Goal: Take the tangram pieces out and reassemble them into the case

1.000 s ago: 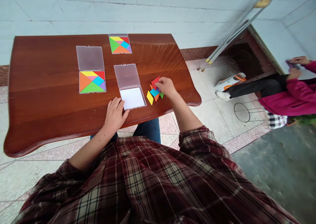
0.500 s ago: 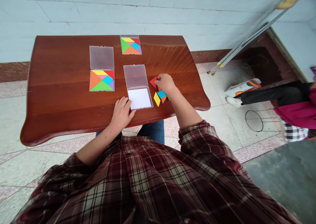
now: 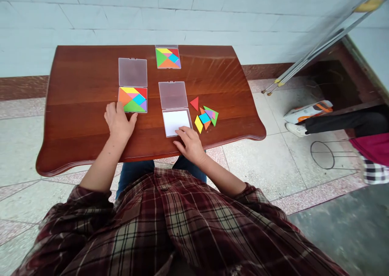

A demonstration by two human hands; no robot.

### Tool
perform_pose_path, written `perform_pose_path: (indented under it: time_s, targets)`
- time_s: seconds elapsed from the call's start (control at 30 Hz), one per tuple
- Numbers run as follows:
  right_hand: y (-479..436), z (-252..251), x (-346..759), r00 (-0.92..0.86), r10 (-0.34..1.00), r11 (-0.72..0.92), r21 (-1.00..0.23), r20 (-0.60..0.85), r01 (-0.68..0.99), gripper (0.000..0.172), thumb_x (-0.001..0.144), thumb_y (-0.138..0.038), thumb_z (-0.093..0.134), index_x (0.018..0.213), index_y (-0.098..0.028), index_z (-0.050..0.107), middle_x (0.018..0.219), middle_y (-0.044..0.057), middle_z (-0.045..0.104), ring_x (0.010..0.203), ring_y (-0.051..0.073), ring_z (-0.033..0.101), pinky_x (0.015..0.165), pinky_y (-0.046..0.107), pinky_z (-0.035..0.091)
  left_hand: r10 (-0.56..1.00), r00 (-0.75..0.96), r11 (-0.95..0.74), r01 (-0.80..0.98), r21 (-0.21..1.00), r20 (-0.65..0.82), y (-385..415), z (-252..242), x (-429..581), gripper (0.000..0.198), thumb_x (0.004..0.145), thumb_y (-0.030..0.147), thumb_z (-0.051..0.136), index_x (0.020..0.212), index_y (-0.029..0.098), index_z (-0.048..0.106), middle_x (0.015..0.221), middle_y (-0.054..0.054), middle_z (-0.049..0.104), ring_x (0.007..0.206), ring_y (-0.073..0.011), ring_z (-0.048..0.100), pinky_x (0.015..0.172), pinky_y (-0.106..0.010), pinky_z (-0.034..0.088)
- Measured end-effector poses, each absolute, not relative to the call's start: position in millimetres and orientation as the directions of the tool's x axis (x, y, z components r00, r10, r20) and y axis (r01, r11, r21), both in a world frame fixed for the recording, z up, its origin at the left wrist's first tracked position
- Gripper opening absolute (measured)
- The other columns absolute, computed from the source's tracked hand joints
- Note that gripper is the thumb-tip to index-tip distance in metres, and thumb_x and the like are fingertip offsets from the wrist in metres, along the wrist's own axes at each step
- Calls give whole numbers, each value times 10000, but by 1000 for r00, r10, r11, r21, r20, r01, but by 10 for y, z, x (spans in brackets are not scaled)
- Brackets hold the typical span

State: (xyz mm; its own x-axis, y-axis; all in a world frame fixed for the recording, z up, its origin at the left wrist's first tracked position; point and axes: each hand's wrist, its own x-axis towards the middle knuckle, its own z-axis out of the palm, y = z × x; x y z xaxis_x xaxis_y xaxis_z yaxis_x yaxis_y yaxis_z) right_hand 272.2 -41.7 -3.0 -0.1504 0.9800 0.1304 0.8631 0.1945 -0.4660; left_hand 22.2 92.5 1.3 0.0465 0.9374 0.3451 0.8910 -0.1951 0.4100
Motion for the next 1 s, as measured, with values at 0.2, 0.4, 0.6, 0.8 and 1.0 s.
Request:
perform_pose_path:
  time_s: [0.2, 0.4, 0.6, 0.8, 1.0]
  targets:
    - [-471, -324, 2646, -92, 935, 250, -451, 343, 857, 325, 942, -329, 506, 1193, -167, 637, 1237, 160, 637, 1188, 280, 566, 1012, 463, 439, 991, -112, 88, 961, 264, 78, 1094, 115, 452, 1034, 702, 697, 624, 1457, 50, 340, 1447, -302, 410, 1388, -475, 323, 1116, -675, 260]
    - [-460, -354, 2652, -121, 897, 314, -420, 424, 851, 281, 944, -297, 505, 1145, -164, 651, 1187, 148, 661, 1144, 262, 585, 980, 434, 457, 991, -117, 99, 965, 245, 64, 1111, 114, 634, 950, 774, 682, 559, 1461, 53, 370, 1443, -296, 430, 1372, -453, 353, 1149, -663, 194]
    - [-454, -306, 2624, -143, 929, 297, -454, 342, 840, 262, 955, -286, 489, 1119, -185, 666, 1168, 128, 668, 1152, 261, 572, 1007, 446, 436, 985, -145, 110, 948, 299, 97, 1243, 70, 610, 948, 795, 674, 549, 1463, 29, 359, 1484, -311, 383, 1419, -485, 282, 1155, -701, 100]
    - [-404, -267, 2584, -189, 920, 346, -482, 344, 805, 282, 962, -217, 435, 1117, -172, 667, 1138, 122, 667, 1127, 235, 568, 1022, 429, 442, 987, -49, -10, 933, 359, 156, 1062, 120, 642, 891, 835, 582, 557, 1472, 6, 319, 1555, -322, 259, 1460, -481, 199, 1151, -700, 112]
    - [-328, -288, 2550, -224, 904, 400, -533, 364, 746, 286, 949, -197, 422, 1082, -176, 674, 1127, 123, 655, 1110, 231, 560, 1041, 451, 449, 893, 393, -450, 801, 394, 221, 478, -25, 937, 649, 888, 499, 463, 1397, 97, 440, 1463, -234, 464, 1420, -393, 344, 1160, -601, 235]
